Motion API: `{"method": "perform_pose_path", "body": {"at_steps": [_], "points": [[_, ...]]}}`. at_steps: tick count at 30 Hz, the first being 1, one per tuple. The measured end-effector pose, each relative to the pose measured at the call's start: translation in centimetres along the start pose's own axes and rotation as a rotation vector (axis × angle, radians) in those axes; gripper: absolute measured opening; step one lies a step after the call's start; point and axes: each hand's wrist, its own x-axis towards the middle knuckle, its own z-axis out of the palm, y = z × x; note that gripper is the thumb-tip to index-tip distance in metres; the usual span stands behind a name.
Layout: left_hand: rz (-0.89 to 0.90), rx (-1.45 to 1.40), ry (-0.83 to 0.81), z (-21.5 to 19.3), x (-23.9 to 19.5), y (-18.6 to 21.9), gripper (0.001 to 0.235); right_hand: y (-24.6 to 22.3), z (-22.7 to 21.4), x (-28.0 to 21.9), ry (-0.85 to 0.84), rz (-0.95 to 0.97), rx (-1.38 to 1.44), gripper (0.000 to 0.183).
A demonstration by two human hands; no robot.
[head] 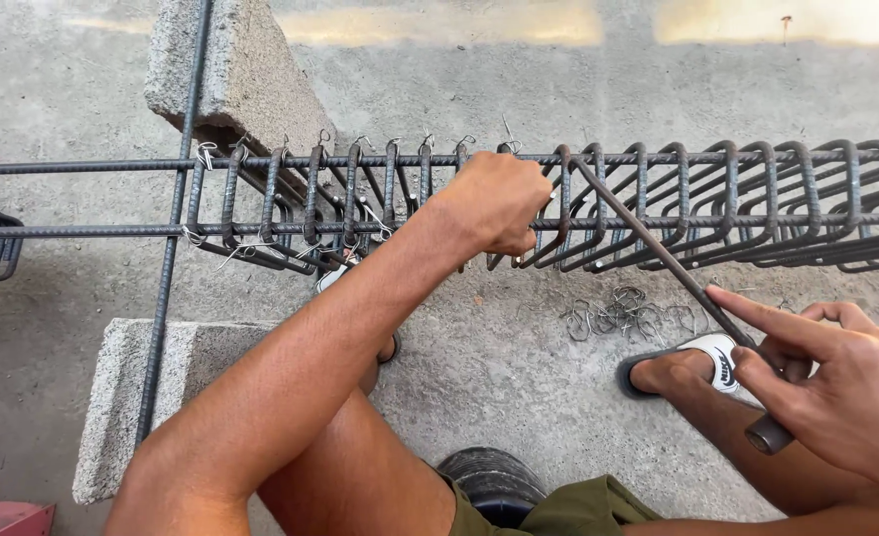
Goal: Tying rebar stirrups to longitudinal bars using wire and a hook tool
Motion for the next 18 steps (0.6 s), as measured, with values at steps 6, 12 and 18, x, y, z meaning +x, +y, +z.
{"method": "perform_pose_path", "body": {"at_steps": [6, 12, 18], "points": [[-0.179, -0.118, -0.331, -0.8, -0.1, 1.0, 0.070, 1.9, 0.6, -1.4, 0.059, -0.164, -0.088, 0.055], [-0.187, -0.216, -0.236, -0.4, 0.3, -0.1, 0.035, 2.8, 1.1, -3.8, 0.046, -0.105, -0.137, 0.062], [-0.191, -0.425, -0.234, 0.7, 0.6, -1.4, 0.033, -0.3, 0.3, -5.8, 0.138, -0.298, -0.170, 0.054]]}}
